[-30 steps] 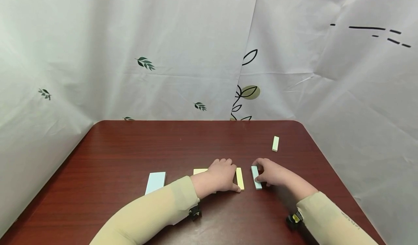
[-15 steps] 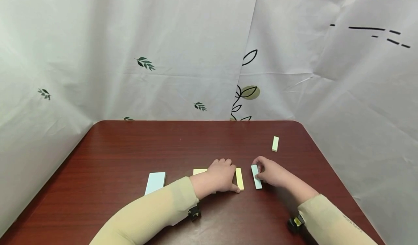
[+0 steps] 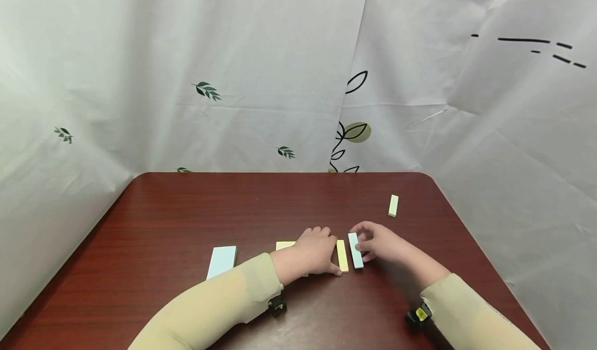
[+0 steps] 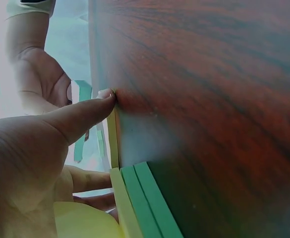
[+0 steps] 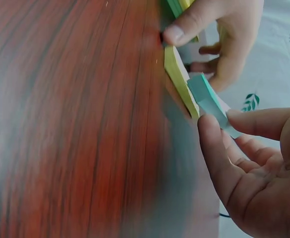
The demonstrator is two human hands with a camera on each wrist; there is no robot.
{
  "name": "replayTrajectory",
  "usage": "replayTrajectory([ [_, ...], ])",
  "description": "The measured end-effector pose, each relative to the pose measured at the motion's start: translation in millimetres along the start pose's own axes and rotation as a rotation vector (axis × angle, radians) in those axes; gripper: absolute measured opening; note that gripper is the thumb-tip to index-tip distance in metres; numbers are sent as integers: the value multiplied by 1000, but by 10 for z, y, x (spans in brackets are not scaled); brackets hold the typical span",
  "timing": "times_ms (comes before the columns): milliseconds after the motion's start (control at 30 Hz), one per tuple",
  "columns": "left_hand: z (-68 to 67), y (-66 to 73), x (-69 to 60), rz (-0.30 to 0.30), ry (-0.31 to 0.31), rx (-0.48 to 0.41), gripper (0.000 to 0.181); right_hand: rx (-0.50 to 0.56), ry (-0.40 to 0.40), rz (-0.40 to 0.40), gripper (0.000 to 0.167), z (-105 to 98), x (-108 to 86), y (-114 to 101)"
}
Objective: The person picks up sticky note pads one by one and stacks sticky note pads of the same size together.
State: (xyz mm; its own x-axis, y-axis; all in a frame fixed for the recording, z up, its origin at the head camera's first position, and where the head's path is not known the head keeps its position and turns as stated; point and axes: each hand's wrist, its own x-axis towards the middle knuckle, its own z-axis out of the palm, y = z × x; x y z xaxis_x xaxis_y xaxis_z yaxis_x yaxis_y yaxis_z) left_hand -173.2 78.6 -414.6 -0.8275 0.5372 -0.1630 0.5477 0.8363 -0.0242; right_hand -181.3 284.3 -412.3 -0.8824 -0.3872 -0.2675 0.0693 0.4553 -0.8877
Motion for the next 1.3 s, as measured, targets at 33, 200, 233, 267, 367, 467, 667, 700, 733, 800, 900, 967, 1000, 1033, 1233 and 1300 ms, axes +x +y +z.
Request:
replayTrajectory([
  [33, 0, 1, -2, 1, 1, -1, 66, 15, -18, 6, 40, 13, 13, -6],
  [200, -9, 1, -13, 4, 1, -8, 67, 51, -52, 51, 41, 79, 83, -22],
  [233, -12, 0, -15, 4, -2, -8, 68, 53, -53, 58, 41, 91, 96, -23],
  [267, -15, 0, -17, 3, -5, -9, 68, 55, -53, 64, 41, 100, 109, -23],
  [367, -20, -1, -19, 2, -14, -9, 70, 65, -63, 66, 41, 124, 139, -24],
  [467, -20, 0, -17, 0, -15, -8, 72, 67, -76, 58, 41, 147, 154, -29],
  [667, -20, 0, -13, -3, -17, -5, 72, 9, -39, 66, 38, 198, 137, -54],
  [700, -20, 0, -13, -3, -18, -4, 72, -2, -27, 68, 38, 206, 134, -60],
  [733, -21, 0, -13, -3, -18, -4, 72, -12, -16, 70, 37, 215, 132, -68],
  [800, -24, -2, -16, -3, -17, -3, 72, -25, -6, 71, 36, 233, 131, -81],
  [900, -29, -3, -20, -5, -14, -4, 72, -45, 1, 67, 36, 258, 132, -91],
  [967, -31, -3, -23, -7, -13, -8, 71, -57, 7, 68, 35, 272, 130, -99],
  [1000, -32, -3, -24, -7, -13, -10, 71, -63, 11, 68, 34, 278, 130, -101],
  [1033, -32, -2, -24, -6, -12, -10, 70, -68, 17, 70, 34, 283, 131, -102],
  [1233, -25, 2, -25, -6, -9, -6, 69, -71, 34, 78, 33, 305, 137, -100],
  [1300, -24, 2, -22, -8, -7, -4, 69, -69, 35, 76, 33, 313, 139, -99],
])
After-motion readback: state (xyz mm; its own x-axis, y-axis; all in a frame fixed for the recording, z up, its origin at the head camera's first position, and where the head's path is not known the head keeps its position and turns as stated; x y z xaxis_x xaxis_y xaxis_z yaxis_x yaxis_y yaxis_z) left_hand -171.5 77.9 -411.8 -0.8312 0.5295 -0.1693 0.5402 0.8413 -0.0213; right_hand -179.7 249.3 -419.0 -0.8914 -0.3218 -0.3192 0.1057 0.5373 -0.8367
